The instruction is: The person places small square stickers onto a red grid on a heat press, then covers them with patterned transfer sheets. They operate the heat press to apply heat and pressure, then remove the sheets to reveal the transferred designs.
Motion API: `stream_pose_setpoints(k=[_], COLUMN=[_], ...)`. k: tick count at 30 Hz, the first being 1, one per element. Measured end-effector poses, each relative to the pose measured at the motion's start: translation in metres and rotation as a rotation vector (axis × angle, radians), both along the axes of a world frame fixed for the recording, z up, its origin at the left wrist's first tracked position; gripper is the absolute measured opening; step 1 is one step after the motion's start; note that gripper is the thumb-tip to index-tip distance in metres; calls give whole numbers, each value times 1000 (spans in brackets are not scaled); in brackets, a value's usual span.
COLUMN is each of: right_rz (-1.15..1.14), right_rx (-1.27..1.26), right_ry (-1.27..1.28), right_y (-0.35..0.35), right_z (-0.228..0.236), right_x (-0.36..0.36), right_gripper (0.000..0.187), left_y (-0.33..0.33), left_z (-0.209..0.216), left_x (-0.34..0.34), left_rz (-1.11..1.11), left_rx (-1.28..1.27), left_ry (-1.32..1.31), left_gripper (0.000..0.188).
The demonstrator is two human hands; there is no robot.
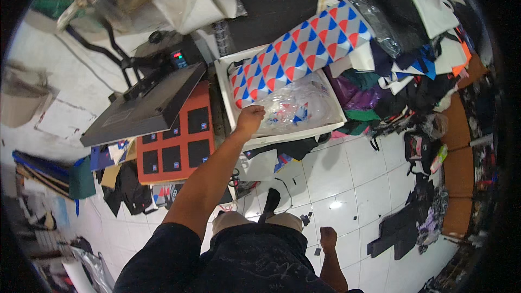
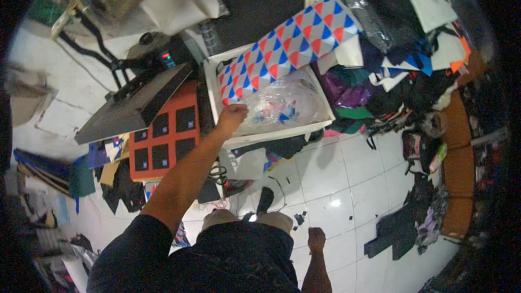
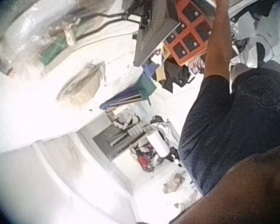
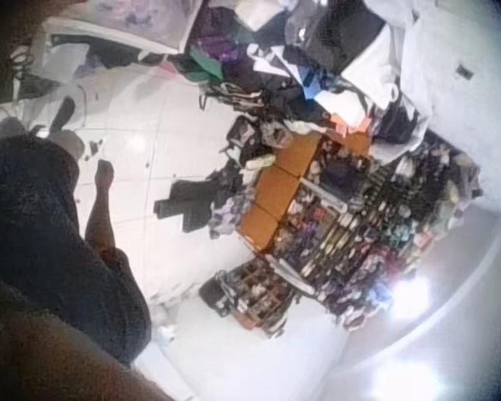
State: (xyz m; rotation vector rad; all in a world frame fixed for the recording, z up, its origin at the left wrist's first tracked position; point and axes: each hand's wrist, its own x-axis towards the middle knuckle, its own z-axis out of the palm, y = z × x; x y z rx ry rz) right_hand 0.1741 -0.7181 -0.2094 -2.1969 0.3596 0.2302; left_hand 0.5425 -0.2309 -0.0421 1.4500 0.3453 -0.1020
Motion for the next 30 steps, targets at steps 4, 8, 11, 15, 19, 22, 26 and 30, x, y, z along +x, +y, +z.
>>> stream_pose_setpoints(k=[4,8,11,15,19,22,26,30], right_rz=[26,152,418,656,928,1035,1046,1017], right_rx=[93,84,97,141,275,35,-396,-729], right_ry=[-83,-278,-625,-1038,-1395,-1638,-1618,-1372], right_y=[40,110,196,319,473,574,682,727], right_z=[50,176,291,431,555,626,670,682], right_x=[99,223,305,353,345,343,346,357], right_gripper=[16,22,16,10,13,38,42,47], left_y=[-11,-8,13,44,77,74,42,77], left_z=[44,111,105,54,-91,-164,-159,-153], left_x=[-70,-199,-306,-441,-619,-755,-828,-817], left_rz=[7,-8,11,292,606,-345,863,423], left_rx=[186,290,480,463,363,1067,-215,358], left_ry=[-227,-164,-35,277,762,1004,1134,732], left_gripper=[19,15,16,21,23,21,20,17])
